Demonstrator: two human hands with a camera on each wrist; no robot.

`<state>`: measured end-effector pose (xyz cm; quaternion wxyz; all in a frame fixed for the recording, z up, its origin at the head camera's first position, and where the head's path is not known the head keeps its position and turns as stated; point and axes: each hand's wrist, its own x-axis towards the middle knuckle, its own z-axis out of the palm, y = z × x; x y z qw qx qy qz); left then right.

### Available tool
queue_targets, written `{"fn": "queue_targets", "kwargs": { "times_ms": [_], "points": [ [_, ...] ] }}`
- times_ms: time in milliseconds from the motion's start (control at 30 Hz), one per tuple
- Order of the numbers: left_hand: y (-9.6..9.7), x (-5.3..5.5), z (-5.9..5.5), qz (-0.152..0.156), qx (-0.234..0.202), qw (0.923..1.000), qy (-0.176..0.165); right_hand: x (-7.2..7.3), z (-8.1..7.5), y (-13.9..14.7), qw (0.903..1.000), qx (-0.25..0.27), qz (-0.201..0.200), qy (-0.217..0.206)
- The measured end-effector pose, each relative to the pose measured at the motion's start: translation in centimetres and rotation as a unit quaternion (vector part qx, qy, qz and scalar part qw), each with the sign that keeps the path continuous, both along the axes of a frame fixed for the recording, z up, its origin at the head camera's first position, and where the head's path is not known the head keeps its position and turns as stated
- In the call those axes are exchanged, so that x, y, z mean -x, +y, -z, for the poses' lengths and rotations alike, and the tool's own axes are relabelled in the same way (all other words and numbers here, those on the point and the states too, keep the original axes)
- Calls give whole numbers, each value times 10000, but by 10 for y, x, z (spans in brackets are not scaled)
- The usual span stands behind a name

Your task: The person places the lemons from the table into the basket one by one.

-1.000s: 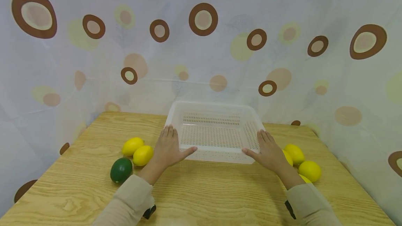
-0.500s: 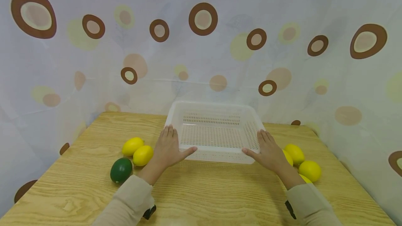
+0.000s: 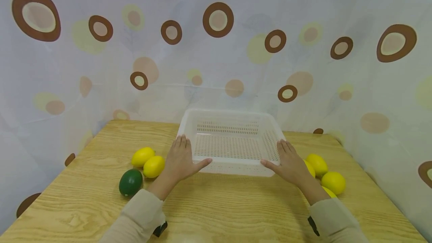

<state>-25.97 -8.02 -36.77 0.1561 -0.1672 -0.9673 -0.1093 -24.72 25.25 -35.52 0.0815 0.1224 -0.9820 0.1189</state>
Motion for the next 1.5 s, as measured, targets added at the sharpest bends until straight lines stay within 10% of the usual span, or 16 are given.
{"fn": "queue_targets", "kwargs": {
  "times_ms": [1500],
  "points": [
    [1,-12,-2,-50,-32,10000,-66,-11,0,-1,10000,-57,-2,37]
  ]
}}
